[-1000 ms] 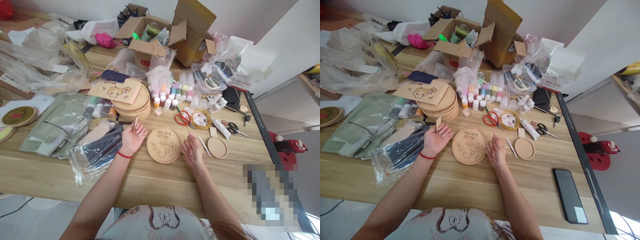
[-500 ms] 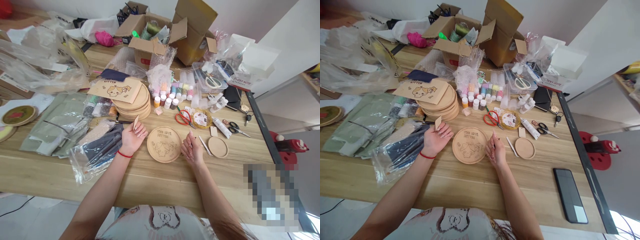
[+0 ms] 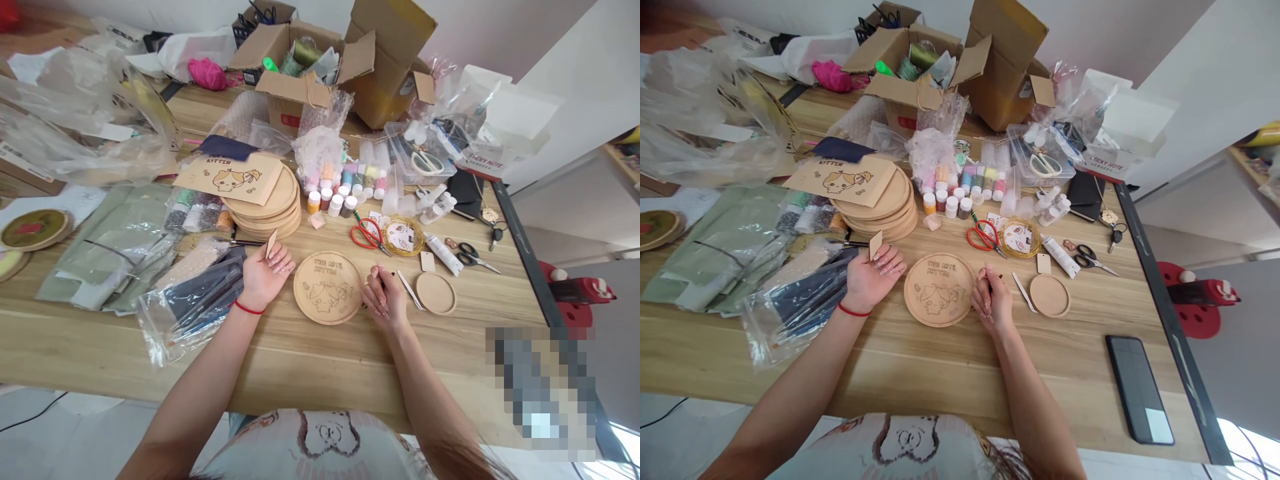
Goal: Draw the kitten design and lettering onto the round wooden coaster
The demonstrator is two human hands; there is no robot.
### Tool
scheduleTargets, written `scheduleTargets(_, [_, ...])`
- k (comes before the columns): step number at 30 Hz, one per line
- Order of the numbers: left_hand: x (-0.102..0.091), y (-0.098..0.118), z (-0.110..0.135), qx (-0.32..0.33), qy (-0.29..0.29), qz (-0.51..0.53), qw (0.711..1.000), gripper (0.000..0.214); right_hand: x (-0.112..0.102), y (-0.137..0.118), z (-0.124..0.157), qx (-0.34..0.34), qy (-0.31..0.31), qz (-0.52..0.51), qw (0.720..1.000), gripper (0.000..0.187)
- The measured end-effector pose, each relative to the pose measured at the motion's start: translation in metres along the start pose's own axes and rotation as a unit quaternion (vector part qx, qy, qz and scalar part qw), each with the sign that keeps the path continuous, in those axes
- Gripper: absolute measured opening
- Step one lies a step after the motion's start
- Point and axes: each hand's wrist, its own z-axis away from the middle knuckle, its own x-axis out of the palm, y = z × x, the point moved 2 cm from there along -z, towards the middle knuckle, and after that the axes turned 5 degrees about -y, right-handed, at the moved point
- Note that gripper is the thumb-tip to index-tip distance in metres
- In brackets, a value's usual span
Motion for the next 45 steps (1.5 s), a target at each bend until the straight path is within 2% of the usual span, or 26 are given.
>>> scheduleTargets(6, [-0.0009, -0.0005, -0.0003, -0.001, -0.004, 0.001, 1.0, 0.04, -0.0012, -0.0012, 0.0018, 0.005, -0.001, -0.006, 1.0, 0.049])
scheduleTargets(9, [-0.0009, -0.0007, 0.0, 0.0, -0.005, -0.002, 1.0, 0.041, -0.0016, -0.0018, 0.0021, -0.002, 0.004, -0.002, 1.0, 0.054])
scheduleTargets(24, [-0.0003, -0.002, 0.001, -0.016, -0.012, -0.018, 1.0, 0.046, -0.0078, 0.0006, -0.0015, -0.006, 0.017, -0.016, 1.0, 0.048])
scheduleTargets(30, [-0.0009, -0.0017, -0.0001, -0.016, -0.012, -0.02, 1.0, 0.047, -0.0057, -0.0003, -0.0005, -0.021, 0.049, -0.012, 0.999, 0.046])
scheduleTargets(38, [-0.0024, -0.0012, -0.0011, -0.018, -0.005, -0.024, 1.0, 0.047, -0.0022, -0.0011, 0.0012, -0.055, 0.058, 0.022, 0.997, 0.046])
scheduleTargets(45, [-0.0035, -0.0013, -0.0018, -0.02, 0.001, -0.029, 0.999, 0.046, -0.0004, 0.002, -0.0006, -0.033, 0.026, 0.019, 0.999, 0.049])
